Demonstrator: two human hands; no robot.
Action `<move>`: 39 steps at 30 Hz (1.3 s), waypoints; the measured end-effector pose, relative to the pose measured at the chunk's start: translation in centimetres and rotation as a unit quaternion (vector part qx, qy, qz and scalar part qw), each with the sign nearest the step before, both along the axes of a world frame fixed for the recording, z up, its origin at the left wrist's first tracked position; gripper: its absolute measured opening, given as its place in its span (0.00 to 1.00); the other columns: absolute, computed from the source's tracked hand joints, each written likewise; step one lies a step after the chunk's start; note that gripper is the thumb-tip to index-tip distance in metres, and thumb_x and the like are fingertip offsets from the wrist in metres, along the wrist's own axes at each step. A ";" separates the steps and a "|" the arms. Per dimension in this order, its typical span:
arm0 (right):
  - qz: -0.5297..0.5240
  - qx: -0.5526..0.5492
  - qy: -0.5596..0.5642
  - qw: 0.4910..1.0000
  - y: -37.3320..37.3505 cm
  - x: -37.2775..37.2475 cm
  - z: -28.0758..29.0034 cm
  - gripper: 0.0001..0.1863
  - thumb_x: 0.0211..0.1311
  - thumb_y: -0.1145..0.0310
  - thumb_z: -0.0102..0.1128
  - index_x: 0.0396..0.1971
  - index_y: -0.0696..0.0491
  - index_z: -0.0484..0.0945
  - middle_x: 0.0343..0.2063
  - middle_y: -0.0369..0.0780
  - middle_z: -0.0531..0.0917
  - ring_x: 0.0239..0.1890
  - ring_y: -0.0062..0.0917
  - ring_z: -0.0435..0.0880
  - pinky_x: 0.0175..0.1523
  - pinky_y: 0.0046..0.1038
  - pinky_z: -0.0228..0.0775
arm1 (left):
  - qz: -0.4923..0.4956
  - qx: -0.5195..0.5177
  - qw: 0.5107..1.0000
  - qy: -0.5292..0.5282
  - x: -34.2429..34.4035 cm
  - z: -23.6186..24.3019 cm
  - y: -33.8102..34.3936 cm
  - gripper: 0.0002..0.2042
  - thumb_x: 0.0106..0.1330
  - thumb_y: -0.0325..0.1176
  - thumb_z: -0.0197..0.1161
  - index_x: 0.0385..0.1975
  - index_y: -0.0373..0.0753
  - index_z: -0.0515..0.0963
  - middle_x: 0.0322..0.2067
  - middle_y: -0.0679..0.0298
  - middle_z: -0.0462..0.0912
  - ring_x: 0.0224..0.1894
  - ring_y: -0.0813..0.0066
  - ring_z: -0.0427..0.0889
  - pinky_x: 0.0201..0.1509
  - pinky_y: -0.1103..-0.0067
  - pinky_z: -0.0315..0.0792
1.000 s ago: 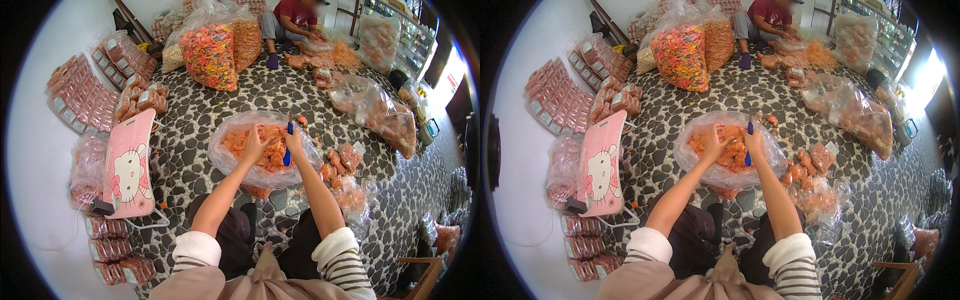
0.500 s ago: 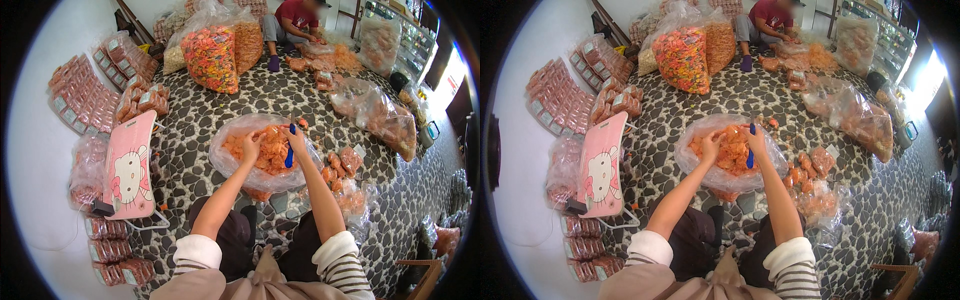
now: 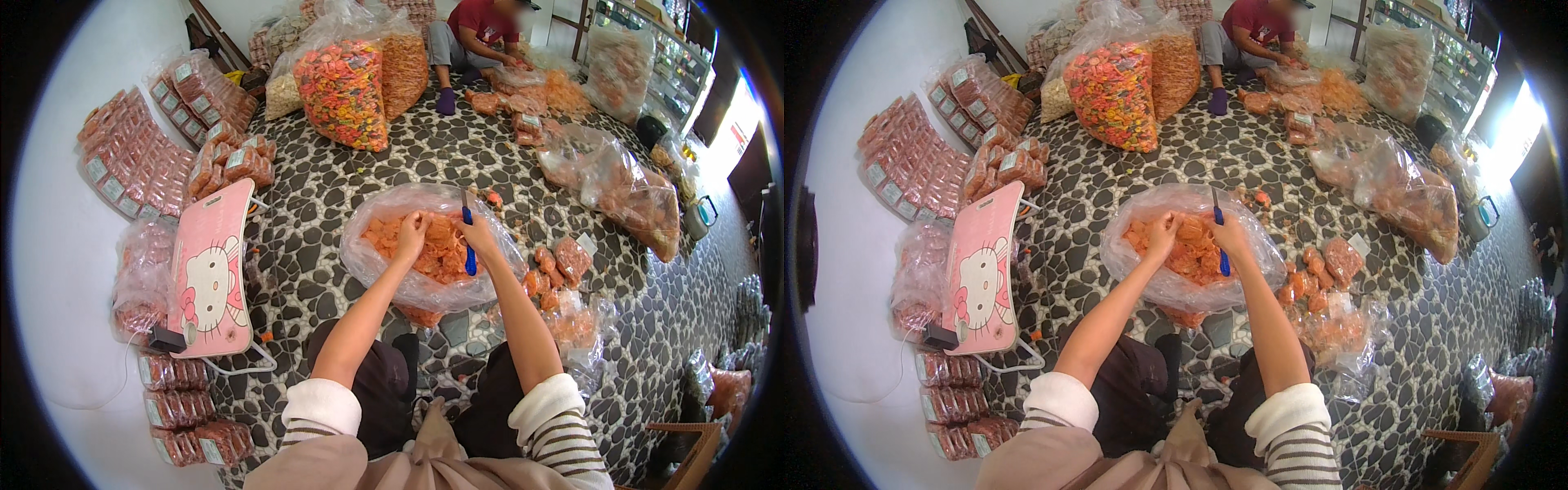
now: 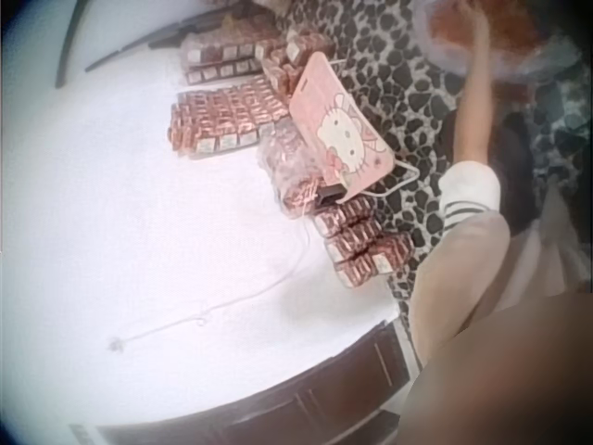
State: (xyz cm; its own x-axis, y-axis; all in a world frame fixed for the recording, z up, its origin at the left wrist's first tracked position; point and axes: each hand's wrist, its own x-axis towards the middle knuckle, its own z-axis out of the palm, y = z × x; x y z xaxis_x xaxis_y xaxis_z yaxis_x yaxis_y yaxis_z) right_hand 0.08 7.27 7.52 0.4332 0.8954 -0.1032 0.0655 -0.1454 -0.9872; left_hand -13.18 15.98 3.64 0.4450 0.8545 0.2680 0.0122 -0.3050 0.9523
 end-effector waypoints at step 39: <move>-0.117 0.055 -0.487 0.864 -0.3 -2.0 -2.1 0.08 0.47 0.73 0.53 0.30 0.54 0.71 0.27 0.46 0.76 0.31 0.40 0.76 0.34 0.39 0.68 | -0.062 -0.010 0.960 0.273 0.8 -0.2 -1.5 0.13 0.58 0.31 0.57 0.38 0.29 0.74 0.26 0.56 0.78 0.27 0.68 0.78 0.28 0.77 0.77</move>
State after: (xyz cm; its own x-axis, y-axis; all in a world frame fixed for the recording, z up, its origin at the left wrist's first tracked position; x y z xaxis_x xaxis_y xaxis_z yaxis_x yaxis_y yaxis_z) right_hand -1.88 6.99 5.44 0.4376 0.7524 0.4924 0.8545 -0.1773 -0.4883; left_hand -12.43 14.50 3.48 0.6131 0.7884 -0.0502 0.4752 -0.3173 0.8207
